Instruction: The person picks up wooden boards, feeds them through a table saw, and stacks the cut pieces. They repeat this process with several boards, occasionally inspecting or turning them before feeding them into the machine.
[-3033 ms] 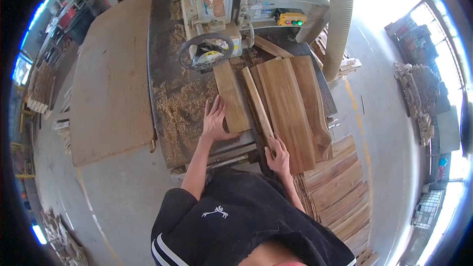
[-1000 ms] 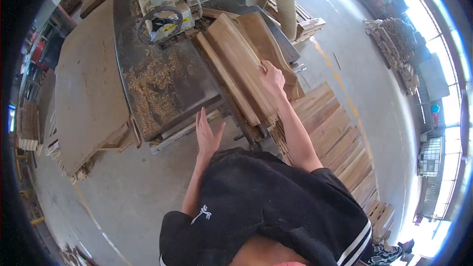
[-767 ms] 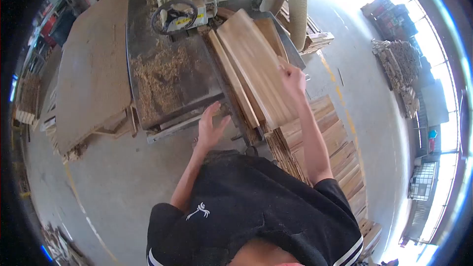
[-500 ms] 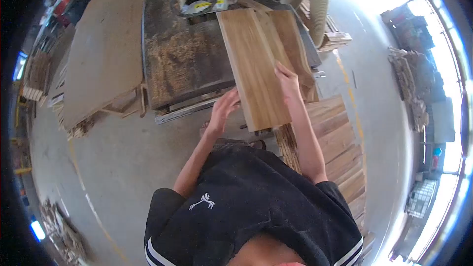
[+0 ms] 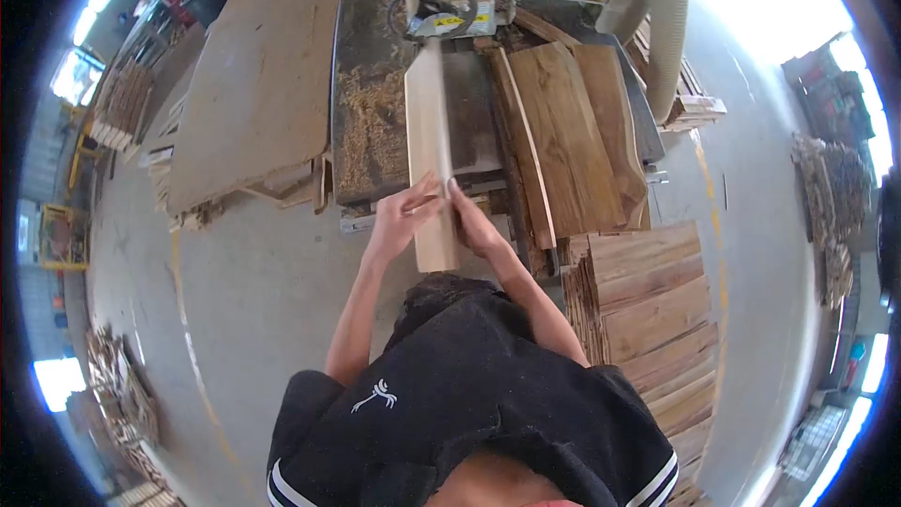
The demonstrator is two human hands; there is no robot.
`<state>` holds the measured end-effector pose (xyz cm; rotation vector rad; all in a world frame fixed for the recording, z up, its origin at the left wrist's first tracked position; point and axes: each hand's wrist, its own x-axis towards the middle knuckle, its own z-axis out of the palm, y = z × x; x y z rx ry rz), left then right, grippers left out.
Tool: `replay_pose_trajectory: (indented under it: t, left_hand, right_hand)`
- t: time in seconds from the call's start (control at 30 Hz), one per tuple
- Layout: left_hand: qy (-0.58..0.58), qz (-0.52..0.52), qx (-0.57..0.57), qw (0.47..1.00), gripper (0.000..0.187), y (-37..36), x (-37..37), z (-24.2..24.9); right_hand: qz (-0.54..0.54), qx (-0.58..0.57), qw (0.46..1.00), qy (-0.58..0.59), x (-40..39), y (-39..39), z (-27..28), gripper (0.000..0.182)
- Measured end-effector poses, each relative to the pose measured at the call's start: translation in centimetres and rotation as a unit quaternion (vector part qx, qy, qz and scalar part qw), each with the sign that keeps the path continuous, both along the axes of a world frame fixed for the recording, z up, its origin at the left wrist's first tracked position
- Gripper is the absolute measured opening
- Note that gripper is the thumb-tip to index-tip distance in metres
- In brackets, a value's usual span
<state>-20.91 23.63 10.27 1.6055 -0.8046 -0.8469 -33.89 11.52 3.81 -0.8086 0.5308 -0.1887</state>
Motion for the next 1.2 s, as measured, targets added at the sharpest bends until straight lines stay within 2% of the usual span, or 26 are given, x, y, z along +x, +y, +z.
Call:
replay_pose_trajectory:
  t: [0.03, 0.1, 0.13, 0.17, 0.27, 0.3, 0.4, 0.43, 0.47, 0.53, 0.57, 0.67, 0.7, 0.8, 0.87, 0.9, 1.0, 1.1, 1.2]
  left_hand:
    - [0.026, -0.043, 0.05, 0.998, 0.096, 0.0, 0.7, -1.7]
    - [-0.231, -0.102, 0.112, 0.961, 0.123, 1.9, 0.3, -4.6]
    - [-0.362, -0.13, 0.137, 0.913, 0.138, 2.1, 0.2, -5.0]
    - [-0.422, -0.172, 0.23, 0.86, 0.166, 2.6, -0.4, -4.2]
    - [-0.453, -0.117, 0.227, 0.854, 0.166, 5.0, -0.9, -8.4]
    - [-0.465, -0.116, 0.254, 0.84, 0.165, 5.0, -1.0, -8.9]
    - [-0.458, -0.108, 0.14, 0.871, 0.164, 3.9, -0.7, -11.0]
    - [-0.451, -0.118, 0.136, 0.874, 0.16, 3.1, -0.8, -10.9]
    - [-0.443, -0.127, 0.132, 0.877, 0.157, 2.2, -1.1, -10.4]
    - [-0.449, -0.117, 0.108, 0.879, 0.152, 0.4, -1.3, -11.4]
    - [-0.463, -0.1, 0.088, 0.876, 0.151, -0.4, -1.2, -13.1]
    - [-0.468, -0.102, 0.094, 0.873, 0.145, -2.8, -0.8, -13.5]
    - [-0.467, -0.11, 0.107, 0.871, 0.145, -3.7, -0.6, -13.6]
    - [-0.45, -0.14, 0.127, 0.873, 0.146, -5.5, 1.1, -11.5]
    - [-0.446, -0.15, 0.139, 0.871, 0.147, -6.6, 2.3, -10.9]
    - [-0.462, -0.142, 0.153, 0.862, 0.137, -7.2, 3.0, -10.1]
    - [-0.58, -0.11, 0.146, 0.794, 0.123, -10.1, 6.3, -13.4]
    - [-0.582, -0.108, 0.172, 0.788, 0.11, -13.3, 9.2, -14.2]
    - [-0.565, -0.087, 0.154, 0.806, 0.124, -16.3, 12.0, -13.6]
  right_hand:
    - [-0.003, 0.007, 1.0, -0.022, -0.1, -0.9, -1.4, 0.061]
    - [-0.053, -0.143, 0.985, 0.077, -1.3, -1.3, -4.1, 0.057]
    - [-0.083, -0.222, 0.964, 0.118, -1.0, -2.0, -5.6, 0.056]
    - [-0.155, -0.307, 0.93, 0.13, -0.8, -1.8, -8.6, 0.06]
    - [-0.18, -0.283, 0.921, 0.201, -1.2, -2.1, -6.1, 0.057]
    - [-0.231, -0.31, 0.905, 0.179, -1.0, -2.2, -6.3, 0.055]
    - [-0.239, -0.356, 0.875, 0.224, -0.9, -2.7, -6.3, 0.054]
    - [-0.143, -0.38, 0.861, 0.306, -1.2, -2.5, -1.7, 0.052]
    - [-0.173, -0.504, 0.797, 0.283, -1.1, -1.8, -2.0, 0.053]
    - [-0.221, -0.722, 0.619, 0.216, -0.4, -0.3, -3.0, 0.053]
    - [-0.167, -0.691, 0.682, 0.171, -0.4, -0.1, -3.3, 0.054]
    - [-0.09, -0.649, 0.729, 0.199, 0.0, 0.2, -4.3, 0.056]
    - [-0.105, -0.642, 0.735, 0.191, 0.1, -0.6, -5.5, 0.055]
    - [-0.133, -0.705, 0.682, 0.139, 0.3, -3.8, -6.8, 0.048]
    - [-0.156, -0.718, 0.662, 0.147, 1.5, -5.2, -7.5, 0.045]
    - [-0.168, -0.723, 0.653, 0.152, 2.4, -5.8, -7.7, 0.044]
    - [-0.217, -0.675, 0.687, 0.161, 6.0, -8.2, -7.9, 0.038]
    - [-0.223, -0.703, 0.649, 0.185, 9.6, -11.8, -7.9, 0.032]
    - [-0.237, -0.72, 0.628, 0.175, 12.8, -14.6, -7.9, 0.029]
